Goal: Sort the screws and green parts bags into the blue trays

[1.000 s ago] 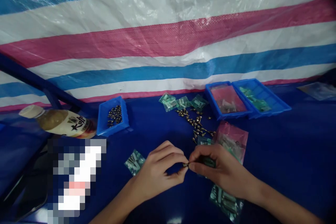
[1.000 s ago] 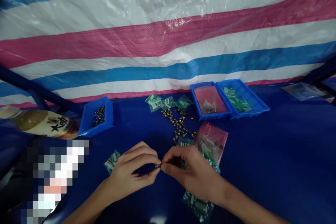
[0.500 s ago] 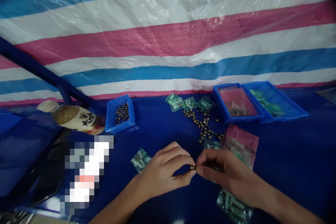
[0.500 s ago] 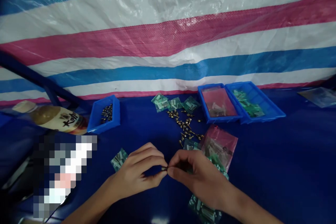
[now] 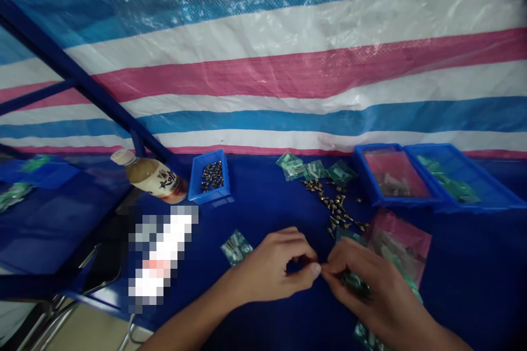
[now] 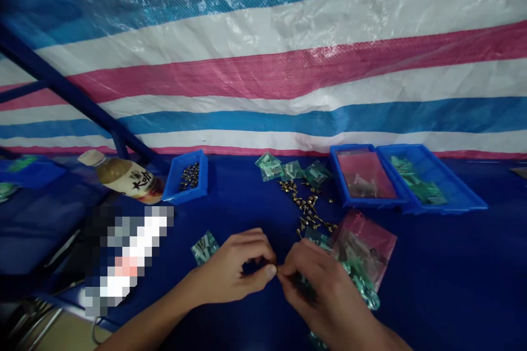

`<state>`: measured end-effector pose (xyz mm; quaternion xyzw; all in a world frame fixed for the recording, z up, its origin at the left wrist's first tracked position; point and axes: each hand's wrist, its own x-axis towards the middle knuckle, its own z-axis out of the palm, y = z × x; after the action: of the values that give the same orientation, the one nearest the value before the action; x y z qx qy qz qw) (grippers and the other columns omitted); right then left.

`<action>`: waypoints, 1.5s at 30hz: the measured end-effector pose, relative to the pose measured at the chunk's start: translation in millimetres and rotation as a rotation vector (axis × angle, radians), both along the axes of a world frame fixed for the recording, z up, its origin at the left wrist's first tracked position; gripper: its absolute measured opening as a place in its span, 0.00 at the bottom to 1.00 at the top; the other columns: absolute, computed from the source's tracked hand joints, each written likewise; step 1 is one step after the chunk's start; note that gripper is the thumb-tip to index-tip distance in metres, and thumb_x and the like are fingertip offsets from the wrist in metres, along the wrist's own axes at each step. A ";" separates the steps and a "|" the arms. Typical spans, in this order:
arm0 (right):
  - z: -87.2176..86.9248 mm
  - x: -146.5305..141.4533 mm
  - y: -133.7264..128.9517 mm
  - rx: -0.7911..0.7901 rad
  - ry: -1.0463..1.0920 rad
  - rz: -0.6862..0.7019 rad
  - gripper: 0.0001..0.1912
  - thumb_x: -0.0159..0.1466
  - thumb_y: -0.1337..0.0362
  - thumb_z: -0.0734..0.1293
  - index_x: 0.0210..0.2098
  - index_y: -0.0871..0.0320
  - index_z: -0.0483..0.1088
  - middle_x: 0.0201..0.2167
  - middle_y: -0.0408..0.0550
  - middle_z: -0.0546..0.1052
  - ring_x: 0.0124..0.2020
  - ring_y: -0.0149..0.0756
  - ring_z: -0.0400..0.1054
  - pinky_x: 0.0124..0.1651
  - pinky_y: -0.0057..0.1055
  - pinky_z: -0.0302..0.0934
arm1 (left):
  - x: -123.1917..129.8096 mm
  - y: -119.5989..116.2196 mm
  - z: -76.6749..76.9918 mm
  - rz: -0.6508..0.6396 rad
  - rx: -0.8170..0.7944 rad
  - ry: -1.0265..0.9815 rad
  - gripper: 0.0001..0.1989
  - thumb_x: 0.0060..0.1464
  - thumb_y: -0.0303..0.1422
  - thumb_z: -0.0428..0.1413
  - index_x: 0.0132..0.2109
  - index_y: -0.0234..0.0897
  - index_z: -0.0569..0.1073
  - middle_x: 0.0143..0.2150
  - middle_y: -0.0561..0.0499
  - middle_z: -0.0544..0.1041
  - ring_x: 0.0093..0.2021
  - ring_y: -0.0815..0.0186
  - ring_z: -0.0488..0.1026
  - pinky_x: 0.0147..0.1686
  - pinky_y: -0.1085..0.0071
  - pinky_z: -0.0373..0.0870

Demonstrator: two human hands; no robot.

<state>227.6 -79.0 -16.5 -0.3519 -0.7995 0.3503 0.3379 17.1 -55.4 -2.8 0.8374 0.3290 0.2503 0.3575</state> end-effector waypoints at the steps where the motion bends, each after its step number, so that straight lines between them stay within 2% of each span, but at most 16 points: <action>1: -1.6 0.5 -0.2 0.131 -0.006 0.025 0.06 0.67 0.73 0.61 0.37 0.57 0.67 0.30 0.44 0.72 0.31 0.31 0.66 0.34 0.28 0.61 | 0.1 0.4 1.4 -0.012 -0.041 0.020 0.06 0.59 0.29 0.53 0.35 0.34 0.73 0.30 0.50 0.74 0.33 0.68 0.70 0.33 0.74 0.67; 4: -4.5 3.3 1.5 0.373 -0.105 0.075 0.11 0.67 0.76 0.61 0.45 0.58 0.69 0.36 0.47 0.75 0.38 0.34 0.70 0.41 0.32 0.65 | -4.7 4.9 7.2 -0.023 -0.089 0.067 0.06 0.60 0.30 0.54 0.35 0.35 0.74 0.30 0.52 0.74 0.32 0.69 0.71 0.32 0.76 0.66; 6: -4.0 7.1 4.9 0.459 -0.174 0.060 0.12 0.68 0.75 0.61 0.49 0.59 0.70 0.40 0.48 0.76 0.43 0.35 0.71 0.48 0.34 0.66 | -18.4 12.1 13.3 0.069 -0.029 0.080 0.07 0.61 0.32 0.54 0.36 0.36 0.75 0.31 0.51 0.74 0.33 0.69 0.71 0.33 0.75 0.67; 8: -2.1 12.3 9.3 0.519 -0.213 -0.008 0.12 0.68 0.72 0.63 0.49 0.59 0.71 0.42 0.48 0.77 0.45 0.36 0.71 0.52 0.36 0.65 | -44.2 22.6 20.2 0.311 0.112 0.102 0.09 0.62 0.35 0.53 0.36 0.37 0.75 0.33 0.50 0.75 0.34 0.68 0.71 0.35 0.73 0.67; 11: 1.0 21.1 14.6 0.562 -0.252 -0.103 0.11 0.66 0.70 0.66 0.48 0.58 0.72 0.42 0.48 0.77 0.46 0.37 0.71 0.53 0.38 0.64 | -96.2 39.2 27.3 0.930 0.430 0.317 0.10 0.60 0.39 0.55 0.39 0.38 0.76 0.37 0.49 0.76 0.39 0.62 0.71 0.42 0.67 0.65; 12: 1.6 23.7 15.6 0.571 -0.267 -0.108 0.12 0.65 0.70 0.67 0.48 0.58 0.72 0.42 0.48 0.77 0.46 0.38 0.70 0.54 0.38 0.64 | -112.2 43.2 28.7 1.087 0.464 0.427 0.11 0.60 0.41 0.55 0.41 0.38 0.76 0.37 0.48 0.76 0.39 0.60 0.70 0.43 0.65 0.64; 15: 2.1 28.3 16.9 0.594 -0.304 -0.110 0.13 0.64 0.70 0.68 0.49 0.58 0.71 0.43 0.48 0.77 0.46 0.39 0.70 0.54 0.40 0.64 | -140.8 47.2 33.1 1.243 0.377 0.571 0.16 0.59 0.43 0.55 0.46 0.37 0.74 0.37 0.48 0.76 0.36 0.60 0.70 0.39 0.67 0.64; 18: 3.0 28.3 17.0 0.608 -0.312 -0.117 0.11 0.65 0.70 0.67 0.48 0.57 0.71 0.41 0.48 0.78 0.45 0.40 0.71 0.53 0.41 0.65 | -139.2 39.4 40.1 1.139 0.259 0.518 0.16 0.57 0.46 0.56 0.43 0.38 0.74 0.34 0.51 0.76 0.33 0.64 0.70 0.36 0.69 0.64; 22: 8.9 25.1 17.5 0.629 -0.316 -0.100 0.09 0.66 0.70 0.65 0.46 0.58 0.71 0.39 0.49 0.78 0.42 0.40 0.71 0.49 0.41 0.66 | -125.9 24.5 42.5 0.570 -0.189 0.473 0.16 0.52 0.44 0.60 0.46 0.43 0.75 0.38 0.53 0.77 0.35 0.65 0.71 0.35 0.73 0.66; 24: 12.6 23.1 18.1 0.628 -0.319 -0.105 0.08 0.66 0.71 0.65 0.44 0.60 0.71 0.37 0.50 0.78 0.41 0.40 0.71 0.46 0.40 0.66 | -123.4 22.4 37.9 0.409 -0.327 0.515 0.19 0.49 0.41 0.62 0.49 0.47 0.75 0.42 0.54 0.76 0.39 0.64 0.72 0.37 0.73 0.67; 28: 15.3 19.0 19.7 0.585 -0.317 -0.108 0.06 0.66 0.72 0.65 0.42 0.62 0.72 0.36 0.50 0.77 0.39 0.38 0.70 0.44 0.38 0.67 | -118.4 29.2 27.1 0.331 -0.351 0.573 0.11 0.48 0.38 0.61 0.41 0.46 0.77 0.44 0.53 0.73 0.41 0.64 0.71 0.38 0.73 0.66; 32: 11.2 17.7 21.5 0.552 -0.310 -0.122 0.06 0.67 0.72 0.64 0.41 0.60 0.72 0.36 0.49 0.78 0.40 0.37 0.70 0.45 0.38 0.67 | -111.2 35.1 24.1 0.288 -0.342 0.548 0.08 0.52 0.39 0.58 0.31 0.39 0.72 0.37 0.53 0.71 0.35 0.66 0.69 0.34 0.74 0.63; 36: 6.3 19.2 23.4 0.512 -0.327 -0.122 0.07 0.67 0.71 0.63 0.43 0.60 0.72 0.38 0.50 0.77 0.41 0.38 0.69 0.45 0.39 0.66 | -101.8 35.6 23.3 0.333 -0.317 0.536 0.10 0.58 0.39 0.53 0.31 0.39 0.67 0.27 0.57 0.67 0.28 0.67 0.65 0.29 0.74 0.58; 39: 4.8 18.7 23.9 0.468 -0.315 -0.112 0.07 0.67 0.70 0.63 0.43 0.60 0.72 0.37 0.50 0.77 0.40 0.38 0.69 0.44 0.38 0.65 | -82.4 34.3 22.1 0.372 -0.231 0.478 0.11 0.63 0.39 0.48 0.33 0.40 0.65 0.27 0.58 0.66 0.27 0.69 0.62 0.29 0.73 0.56; 42: 6.5 14.2 21.4 0.300 -0.266 -0.134 0.12 0.68 0.66 0.63 0.50 0.58 0.69 0.41 0.50 0.76 0.42 0.38 0.69 0.45 0.37 0.65 | -51.5 28.7 19.1 0.374 -0.202 0.344 0.11 0.65 0.40 0.47 0.36 0.40 0.65 0.29 0.58 0.65 0.28 0.70 0.62 0.29 0.74 0.57; 45: 11.1 6.7 16.2 -0.045 -0.164 -0.154 0.21 0.65 0.58 0.67 0.56 0.54 0.64 0.43 0.49 0.75 0.39 0.35 0.70 0.39 0.30 0.65 | -21.6 17.7 12.1 0.308 -0.236 0.221 0.10 0.66 0.39 0.48 0.36 0.41 0.64 0.29 0.58 0.65 0.29 0.71 0.62 0.28 0.76 0.58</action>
<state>234.3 -62.8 -5.5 -0.4474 -0.7869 0.3111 0.2894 -4.5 -37.7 9.3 0.7519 0.5172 0.1686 0.3724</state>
